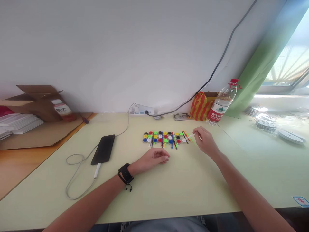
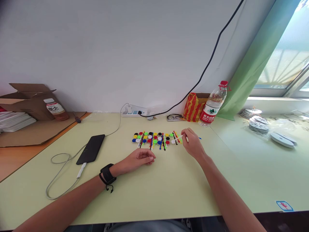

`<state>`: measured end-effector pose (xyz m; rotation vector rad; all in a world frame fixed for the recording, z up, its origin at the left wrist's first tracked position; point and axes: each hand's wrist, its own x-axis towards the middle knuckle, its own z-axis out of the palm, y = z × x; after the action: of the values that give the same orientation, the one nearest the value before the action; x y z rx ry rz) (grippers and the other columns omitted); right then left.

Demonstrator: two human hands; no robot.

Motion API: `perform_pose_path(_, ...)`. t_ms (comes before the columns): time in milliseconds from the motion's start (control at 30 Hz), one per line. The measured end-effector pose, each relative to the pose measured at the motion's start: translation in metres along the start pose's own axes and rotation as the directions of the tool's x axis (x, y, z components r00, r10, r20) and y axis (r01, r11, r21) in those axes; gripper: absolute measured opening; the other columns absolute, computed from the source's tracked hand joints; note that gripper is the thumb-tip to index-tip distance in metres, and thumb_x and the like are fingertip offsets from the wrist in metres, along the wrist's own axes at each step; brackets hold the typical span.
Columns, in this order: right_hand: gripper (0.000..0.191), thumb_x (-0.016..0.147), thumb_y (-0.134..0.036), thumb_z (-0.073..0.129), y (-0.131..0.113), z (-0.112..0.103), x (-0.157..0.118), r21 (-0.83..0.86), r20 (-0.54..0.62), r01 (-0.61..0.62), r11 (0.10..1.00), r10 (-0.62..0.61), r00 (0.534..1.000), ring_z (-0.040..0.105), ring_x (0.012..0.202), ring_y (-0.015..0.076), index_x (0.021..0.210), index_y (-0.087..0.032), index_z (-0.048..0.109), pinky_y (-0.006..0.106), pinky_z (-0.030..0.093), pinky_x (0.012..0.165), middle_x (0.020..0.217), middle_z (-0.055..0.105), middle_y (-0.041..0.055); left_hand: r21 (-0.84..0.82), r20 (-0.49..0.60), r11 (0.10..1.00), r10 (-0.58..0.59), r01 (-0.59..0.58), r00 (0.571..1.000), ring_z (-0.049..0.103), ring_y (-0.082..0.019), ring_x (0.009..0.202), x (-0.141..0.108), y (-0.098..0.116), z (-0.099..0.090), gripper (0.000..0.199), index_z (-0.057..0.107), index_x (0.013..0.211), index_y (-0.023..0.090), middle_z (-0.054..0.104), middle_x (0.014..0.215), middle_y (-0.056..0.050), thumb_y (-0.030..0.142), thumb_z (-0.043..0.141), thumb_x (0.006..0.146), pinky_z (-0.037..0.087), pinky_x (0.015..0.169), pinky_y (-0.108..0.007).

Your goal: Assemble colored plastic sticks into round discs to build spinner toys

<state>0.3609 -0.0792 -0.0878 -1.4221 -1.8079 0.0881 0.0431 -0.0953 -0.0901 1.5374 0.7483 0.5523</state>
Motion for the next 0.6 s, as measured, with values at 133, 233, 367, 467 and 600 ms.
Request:
perform_pose_path(133,0.017,0.094,-0.019,0.041,-0.009,-0.004,-0.001,0.044,0.051,0.005,0.999,-0.007,0.999,0.057,0.074,0.0212,0.083,-0.023,0.054,0.032,0.045,0.067,0.085,0.062,0.0071,0.058,-0.043,0.998,0.043,-0.041,0.998,0.065,-0.018,0.089,-0.001,-0.003,0.003,0.033,0.072,0.103,0.016,0.070,0.096,-0.007,0.047,0.074,0.089,0.054,0.085,-0.033)
perform_pose_path(233,0.017,0.091,-0.017,0.042,-0.022,-0.003,-0.003,0.104,0.136,0.030,0.994,-0.044,0.990,0.054,0.067,0.0190,0.082,-0.023,0.056,0.030,0.042,0.063,0.079,0.062,0.0044,0.212,-0.079,0.973,0.108,-0.089,0.991,0.060,-0.015,0.081,-0.004,-0.004,0.006,0.035,0.071,0.108,0.018,0.067,0.099,-0.006,0.045,0.075,0.088,0.052,0.075,-0.029)
perform_pose_path(367,0.019,0.092,-0.016,0.043,-0.037,0.008,-0.010,0.207,0.281,0.027,0.978,-0.086,0.956,0.053,0.065,0.0175,0.088,-0.022,0.061,0.029,0.042,0.060,0.080,0.064,0.0026,0.502,-0.059,0.849,0.224,-0.165,0.973,0.054,-0.016,0.079,-0.009,-0.001,0.011,0.038,0.070,0.117,0.022,0.064,0.103,-0.005,0.044,0.077,0.086,0.046,0.069,-0.028)
perform_pose_path(467,0.019,0.094,-0.017,0.044,-0.043,0.020,-0.015,0.289,0.342,0.011,0.957,-0.114,0.933,0.057,0.071,0.0178,0.092,-0.022,0.062,0.028,0.044,0.063,0.086,0.067,0.0036,0.575,-0.011,0.790,0.265,-0.211,0.964,0.054,-0.018,0.083,-0.011,0.001,0.013,0.031,0.070,0.116,0.023,0.062,0.104,-0.005,0.041,0.072,0.090,0.045,0.074,-0.029)
perform_pose_path(600,0.018,0.096,-0.018,0.048,-0.043,0.030,-0.018,0.339,0.386,-0.010,0.941,-0.129,0.914,0.060,0.080,0.0189,0.093,-0.022,0.065,0.030,0.048,0.069,0.094,0.068,0.0058,0.585,0.014,0.778,0.273,-0.229,0.962,0.052,-0.017,0.080,-0.010,0.001,0.012,0.017,0.070,0.101,0.020,0.060,0.099,-0.005,0.035,0.070,0.092,0.043,0.071,-0.028)
